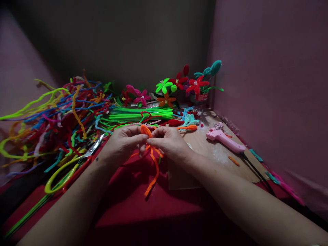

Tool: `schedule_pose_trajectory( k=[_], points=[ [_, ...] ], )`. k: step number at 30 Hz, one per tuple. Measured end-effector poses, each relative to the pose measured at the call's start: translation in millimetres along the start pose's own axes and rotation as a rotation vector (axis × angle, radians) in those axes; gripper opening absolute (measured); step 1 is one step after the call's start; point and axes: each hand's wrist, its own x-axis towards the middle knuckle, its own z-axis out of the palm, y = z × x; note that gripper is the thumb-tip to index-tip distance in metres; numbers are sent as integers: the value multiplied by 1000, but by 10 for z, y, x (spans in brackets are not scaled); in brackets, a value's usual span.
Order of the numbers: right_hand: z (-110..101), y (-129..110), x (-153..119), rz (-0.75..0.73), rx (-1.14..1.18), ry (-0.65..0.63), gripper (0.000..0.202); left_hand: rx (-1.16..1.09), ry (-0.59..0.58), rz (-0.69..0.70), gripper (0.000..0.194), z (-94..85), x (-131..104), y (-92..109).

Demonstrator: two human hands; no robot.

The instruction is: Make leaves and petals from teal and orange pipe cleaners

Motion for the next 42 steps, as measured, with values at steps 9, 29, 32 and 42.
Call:
schedule_pose_trajectory(
  k=[9, 29, 32, 42],
  points=[
    [14, 72, 31, 21, 87, 50, 20, 162, 21, -74, 15, 39, -10, 31],
    [37, 35, 1, -20, -33, 130, 14, 253, 147, -57, 12, -21, 30, -6],
    [33, 52, 6, -67, -91, 139, 13, 300, 145, -56, 13, -17, 31, 11],
    [70, 57, -35, -141, -240, 114, 9, 156, 76, -38, 11, -37, 26, -50]
  ],
)
